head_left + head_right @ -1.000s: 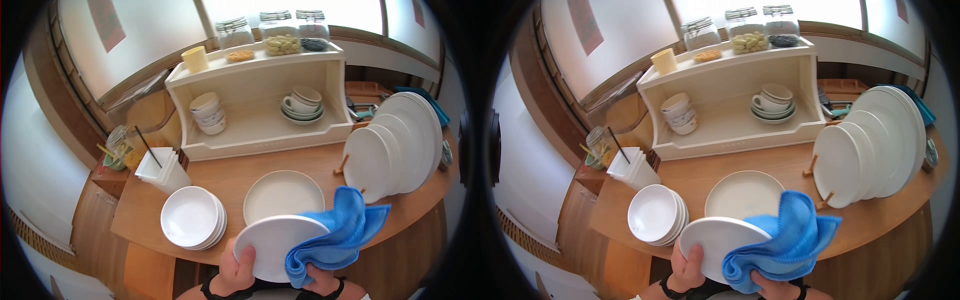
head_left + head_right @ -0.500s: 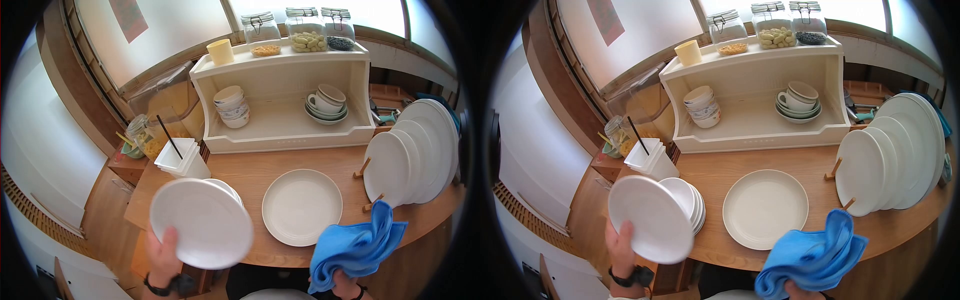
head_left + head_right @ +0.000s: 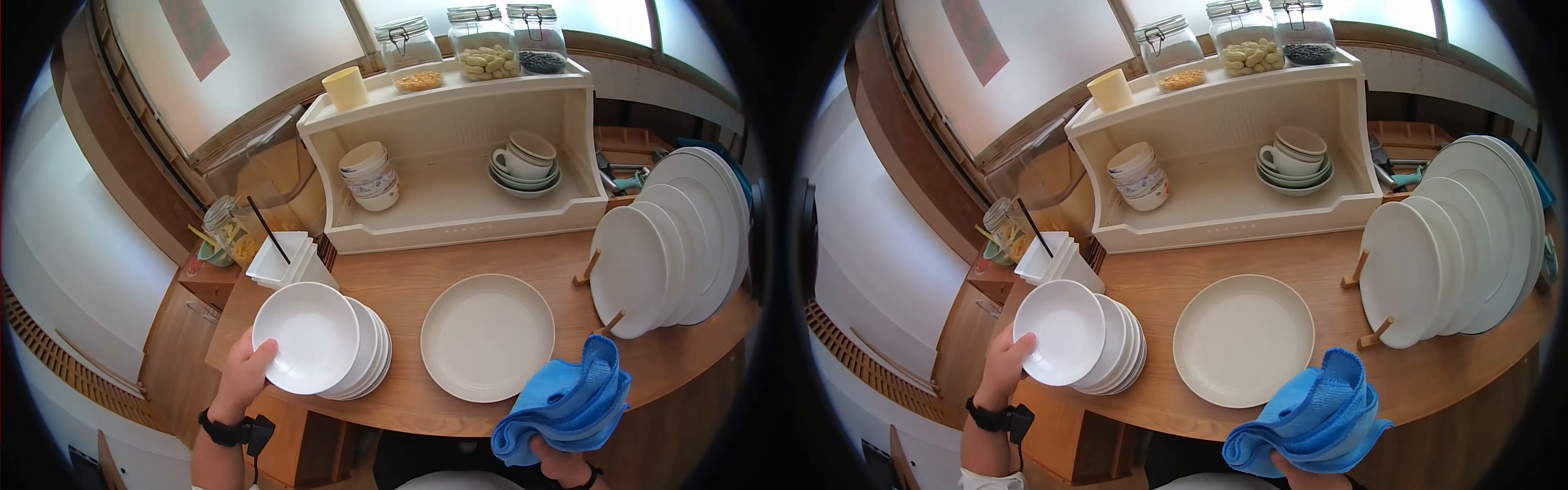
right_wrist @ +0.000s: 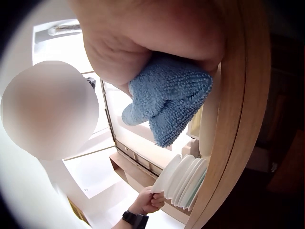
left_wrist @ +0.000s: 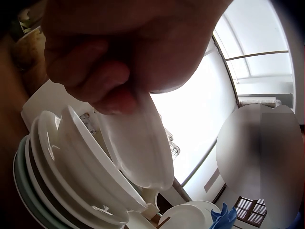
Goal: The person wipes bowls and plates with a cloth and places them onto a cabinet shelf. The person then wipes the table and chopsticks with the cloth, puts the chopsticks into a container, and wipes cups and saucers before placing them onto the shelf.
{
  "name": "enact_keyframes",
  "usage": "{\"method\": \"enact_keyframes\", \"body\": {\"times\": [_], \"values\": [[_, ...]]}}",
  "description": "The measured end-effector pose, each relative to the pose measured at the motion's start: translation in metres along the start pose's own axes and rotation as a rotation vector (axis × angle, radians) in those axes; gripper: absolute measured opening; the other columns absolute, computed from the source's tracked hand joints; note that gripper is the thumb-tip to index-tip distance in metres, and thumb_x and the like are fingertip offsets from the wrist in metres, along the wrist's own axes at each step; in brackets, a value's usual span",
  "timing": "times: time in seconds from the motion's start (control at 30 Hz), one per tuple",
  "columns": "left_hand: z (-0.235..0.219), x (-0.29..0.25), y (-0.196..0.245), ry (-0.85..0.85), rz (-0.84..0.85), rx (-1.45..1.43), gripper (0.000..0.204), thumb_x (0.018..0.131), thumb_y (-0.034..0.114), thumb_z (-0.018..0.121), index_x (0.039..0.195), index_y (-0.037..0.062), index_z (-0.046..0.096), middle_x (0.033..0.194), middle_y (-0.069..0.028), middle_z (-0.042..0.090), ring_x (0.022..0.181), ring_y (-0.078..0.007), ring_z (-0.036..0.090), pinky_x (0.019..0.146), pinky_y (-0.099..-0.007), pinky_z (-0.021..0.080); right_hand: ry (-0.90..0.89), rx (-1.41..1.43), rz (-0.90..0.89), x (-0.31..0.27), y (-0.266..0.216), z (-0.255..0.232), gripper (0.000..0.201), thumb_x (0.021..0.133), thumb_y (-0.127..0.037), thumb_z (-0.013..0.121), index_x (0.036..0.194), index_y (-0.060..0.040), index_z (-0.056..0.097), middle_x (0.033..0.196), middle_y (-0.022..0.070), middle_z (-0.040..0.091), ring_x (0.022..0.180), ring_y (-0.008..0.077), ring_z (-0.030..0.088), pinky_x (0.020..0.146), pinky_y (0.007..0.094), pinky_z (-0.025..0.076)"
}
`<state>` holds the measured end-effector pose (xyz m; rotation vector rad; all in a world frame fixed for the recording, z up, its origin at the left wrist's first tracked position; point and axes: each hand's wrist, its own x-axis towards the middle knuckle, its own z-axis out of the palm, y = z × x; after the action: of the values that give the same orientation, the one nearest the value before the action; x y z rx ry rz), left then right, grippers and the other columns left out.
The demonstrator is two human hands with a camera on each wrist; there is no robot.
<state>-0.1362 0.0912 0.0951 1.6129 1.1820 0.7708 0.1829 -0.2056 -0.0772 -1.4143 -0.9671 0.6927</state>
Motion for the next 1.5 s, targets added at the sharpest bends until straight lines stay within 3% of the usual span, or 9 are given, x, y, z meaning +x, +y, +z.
{"method": "enact_keyframes", "body": {"times": [0.1,0.17,0.4,0.9,1.1,1.17,1.23,1.4,1.5], "values": [[-0.001,0.009,-0.005,-0.061,-0.076,-0.012,0.038,0.099,0.014,0.049,0.133,-0.0037,0.048,0.113,-0.0089,0.061,0.093,-0.0129,0.061,0.079,-0.0268,0.052,-0.051,0.007,0.023,-0.002,0.005,-0.002,0.038,0.095,-0.027,0.063,0.124,-0.0028,0.059,0.119,0.0112,0.064,0.110,0.0246,0.060,0.096,0.0389,0.047],[0.004,0.014,-0.006,-0.056,-0.089,0.058,0.042,0.097,0.022,0.053,0.133,0.0006,0.050,0.087,-0.0004,0.062,0.059,-0.0035,0.052,0.048,-0.0179,0.041,-0.060,-0.018,0.037,0.001,-0.004,0.000,0.037,0.095,-0.026,0.063,0.123,-0.0029,0.059,0.120,0.0113,0.063,0.110,0.0241,0.060,0.096,0.0387,0.046],[-0.002,0.026,-0.015,-0.135,-0.083,0.060,0.040,0.098,0.013,0.048,0.135,-0.0013,0.047,0.108,-0.0077,0.063,0.083,-0.0109,0.063,0.064,-0.0249,0.054,-0.023,-0.141,-0.055,-0.002,0.012,0.009,0.037,0.093,-0.020,0.065,0.124,-0.0030,0.059,0.123,0.0119,0.061,0.114,0.0246,0.058,0.098,0.0383,0.046],[-0.004,0.027,-0.019,-0.071,-0.170,0.278,0.030,0.095,0.017,0.059,0.115,-0.0048,0.060,0.074,-0.0016,0.064,0.056,-0.0050,0.053,0.048,-0.0212,0.040,-0.068,-0.230,-0.175,0.028,-0.009,-0.007,0.043,0.089,-0.017,0.068,0.127,-0.0029,0.056,0.125,0.0141,0.059,0.116,0.0279,0.056,0.099,0.0397,0.045],[0.019,-0.067,-0.014,0.395,0.449,0.415,0.027,0.093,0.012,0.059,0.115,-0.0047,0.061,0.064,0.0005,0.057,0.055,-0.0074,0.048,0.052,-0.0225,0.039,-0.080,-0.289,-0.199,0.039,-0.016,-0.028,0.046,0.087,-0.015,0.068,0.129,-0.0028,0.055,0.126,0.0149,0.059,0.117,0.0293,0.056,0.099,0.0403,0.045],[0.025,-0.094,-0.038,0.111,0.794,0.651,0.033,0.097,0.016,0.057,0.123,-0.0044,0.054,0.083,-0.0059,0.059,0.070,-0.0121,0.057,0.062,-0.0239,0.045,-0.110,-0.323,-0.215,0.071,-0.040,-0.028,0.047,0.087,-0.015,0.069,0.129,-0.0028,0.054,0.126,0.0152,0.058,0.117,0.0297,0.055,0.100,0.0405,0.045],[0.065,-0.087,-0.031,-0.453,0.690,0.285,0.040,0.093,0.008,0.058,0.129,-0.0058,0.048,0.108,-0.0151,0.063,0.091,-0.0266,0.061,0.082,-0.0373,0.049,-0.147,-0.353,-0.241,0.109,-0.079,0.012,0.048,0.086,-0.014,0.069,0.130,-0.0028,0.054,0.127,0.0155,0.058,0.118,0.0302,0.055,0.100,0.0407,0.045],[0.160,-0.068,-0.030,-0.363,0.587,0.211,0.050,0.095,0.017,0.060,0.138,-0.0028,0.043,0.124,-0.0175,0.053,0.112,-0.0226,0.055,0.092,-0.0352,0.047,-0.189,-0.415,-0.314,0.125,-0.090,-0.021,0.050,0.085,-0.013,0.070,0.131,-0.0028,0.053,0.128,0.0162,0.057,0.119,0.0313,0.055,0.100,0.0412,0.045],[0.184,-0.049,-0.046,-0.236,0.389,-0.183,0.074,0.091,0.014,0.067,0.149,-0.0026,0.023,0.153,-0.0188,0.023,0.142,-0.0280,0.029,0.115,-0.0411,0.028,-0.226,-0.835,-0.393,0.164,-0.087,-0.011,0.066,0.079,-0.018,0.074,0.137,-0.0021,0.046,0.134,0.0258,0.050,0.123,0.0403,0.050,0.103,0.0446,0.043]]}}
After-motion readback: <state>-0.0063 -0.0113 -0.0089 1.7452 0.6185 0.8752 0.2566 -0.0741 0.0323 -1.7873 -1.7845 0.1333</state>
